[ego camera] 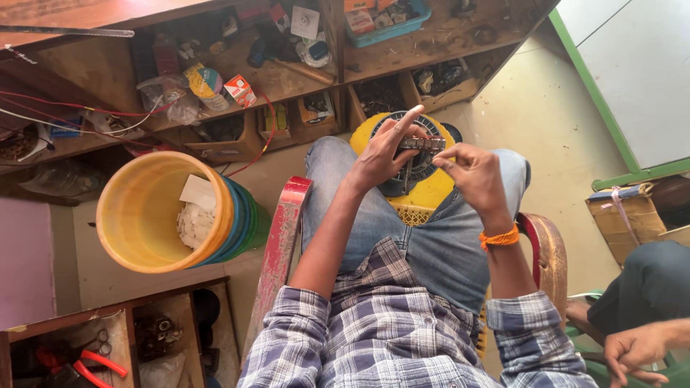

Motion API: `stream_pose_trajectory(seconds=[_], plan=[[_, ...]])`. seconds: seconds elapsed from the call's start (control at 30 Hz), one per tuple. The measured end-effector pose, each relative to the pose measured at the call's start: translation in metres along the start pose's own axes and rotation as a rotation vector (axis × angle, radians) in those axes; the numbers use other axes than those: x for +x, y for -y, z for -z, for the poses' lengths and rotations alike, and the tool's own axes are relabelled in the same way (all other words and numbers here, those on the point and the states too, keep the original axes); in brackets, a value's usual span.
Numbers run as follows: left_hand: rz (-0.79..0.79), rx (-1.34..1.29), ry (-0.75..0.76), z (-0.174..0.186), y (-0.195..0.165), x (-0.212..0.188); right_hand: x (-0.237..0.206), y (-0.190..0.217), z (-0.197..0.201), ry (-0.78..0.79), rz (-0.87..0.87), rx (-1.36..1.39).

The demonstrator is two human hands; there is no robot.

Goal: The person sits on a chair with an electric motor armature on their lap and fits copper wire coils into the armature slots by hand, pressing and adjusting the windings. They turn the armature to reach different sides and continue seating the coils around it.

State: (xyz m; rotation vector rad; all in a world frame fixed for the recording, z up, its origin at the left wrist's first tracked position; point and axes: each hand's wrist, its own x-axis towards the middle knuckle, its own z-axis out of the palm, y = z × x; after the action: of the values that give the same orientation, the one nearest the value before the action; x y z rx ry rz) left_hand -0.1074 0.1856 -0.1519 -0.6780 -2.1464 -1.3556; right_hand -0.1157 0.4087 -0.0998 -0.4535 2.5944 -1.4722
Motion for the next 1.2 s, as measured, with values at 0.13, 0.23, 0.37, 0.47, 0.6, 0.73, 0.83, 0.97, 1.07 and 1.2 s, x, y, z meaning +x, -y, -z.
stream_pose_trajectory(seconds=[0.13,0.23,0.37,0.47,0.6,0.73,0.83,0.97,1.07,1.2], plan=[[-0.014,0.002,0.010,0.000,-0.001,-0.001,-0.006,-0.002,-0.025,-0.007,0.291,-0.004],[-0.010,-0.005,0.002,-0.001,-0.001,-0.003,-0.005,-0.007,-0.039,-0.058,0.260,-0.103],[-0.055,0.085,-0.020,-0.003,-0.002,-0.008,-0.006,-0.017,-0.055,-0.086,0.246,-0.049],[-0.177,0.318,-0.091,-0.007,-0.007,-0.016,-0.010,-0.028,-0.061,-0.106,0.297,0.005],[-0.266,0.531,-0.255,-0.017,-0.010,-0.030,-0.021,-0.043,-0.061,-0.118,0.210,0.047],[-0.259,0.544,-0.199,-0.023,-0.002,-0.035,-0.026,-0.048,-0.053,-0.159,0.152,0.014],[-0.182,0.561,-0.172,-0.034,0.002,-0.035,-0.029,-0.043,-0.046,-0.091,0.200,0.127],[-0.054,0.298,-0.431,-0.051,0.003,-0.038,-0.023,-0.030,-0.016,-0.128,0.301,-0.052],[0.185,0.056,-0.486,-0.065,0.000,-0.042,-0.015,-0.020,0.001,-0.096,0.308,-0.150],[0.446,-0.347,-0.538,-0.080,-0.005,-0.045,0.000,-0.005,0.001,-0.027,0.210,-0.218]])
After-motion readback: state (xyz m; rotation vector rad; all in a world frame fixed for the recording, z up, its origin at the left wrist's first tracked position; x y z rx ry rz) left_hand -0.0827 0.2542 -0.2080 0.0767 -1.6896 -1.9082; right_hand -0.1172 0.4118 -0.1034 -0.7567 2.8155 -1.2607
